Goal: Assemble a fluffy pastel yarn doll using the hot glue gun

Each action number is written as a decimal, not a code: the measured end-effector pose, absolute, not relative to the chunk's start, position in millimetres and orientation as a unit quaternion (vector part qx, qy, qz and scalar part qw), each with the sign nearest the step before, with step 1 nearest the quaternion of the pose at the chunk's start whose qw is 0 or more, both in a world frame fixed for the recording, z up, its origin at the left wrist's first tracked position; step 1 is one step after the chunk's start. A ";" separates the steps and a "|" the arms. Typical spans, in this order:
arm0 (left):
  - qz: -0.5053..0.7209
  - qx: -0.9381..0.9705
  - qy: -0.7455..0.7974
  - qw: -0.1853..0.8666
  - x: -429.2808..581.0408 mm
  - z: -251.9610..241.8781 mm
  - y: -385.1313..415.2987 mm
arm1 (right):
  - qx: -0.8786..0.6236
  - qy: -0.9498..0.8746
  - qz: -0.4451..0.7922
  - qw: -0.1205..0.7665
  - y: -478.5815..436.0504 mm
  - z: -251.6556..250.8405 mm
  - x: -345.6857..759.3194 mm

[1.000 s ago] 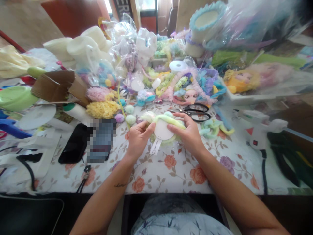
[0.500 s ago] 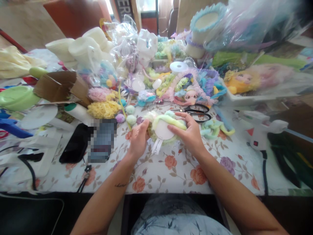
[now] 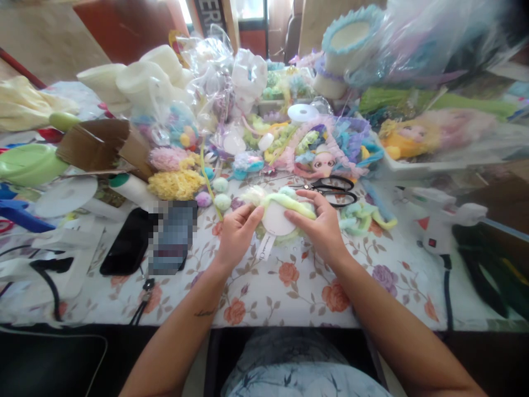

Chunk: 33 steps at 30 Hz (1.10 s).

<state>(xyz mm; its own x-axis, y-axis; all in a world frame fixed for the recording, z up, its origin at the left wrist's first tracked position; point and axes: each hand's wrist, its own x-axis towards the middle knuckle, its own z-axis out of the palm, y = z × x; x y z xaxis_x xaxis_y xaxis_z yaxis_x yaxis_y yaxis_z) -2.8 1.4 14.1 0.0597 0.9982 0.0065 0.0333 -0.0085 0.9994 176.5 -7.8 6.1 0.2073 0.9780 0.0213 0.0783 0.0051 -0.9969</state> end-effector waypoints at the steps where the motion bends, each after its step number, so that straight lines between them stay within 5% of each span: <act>1: 0.478 0.535 0.492 0.493 -2.8 14.8 1.2 | -0.566 -0.468 0.421 0.533 -7.8 5.9 176.3; 8: 0.470 0.573 0.508 0.440 -3.4 13.8 1.6 | -0.566 -0.475 0.413 0.532 -7.7 4.3 176.5; 20: 0.491 0.474 0.414 0.603 -3.2 6.2 4.7 | -0.569 -0.464 0.413 0.539 -8.7 7.6 176.4; 33: 0.483 0.489 0.411 0.599 -9.0 0.0 10.6 | -0.559 -0.458 0.419 0.549 -7.8 5.0 176.8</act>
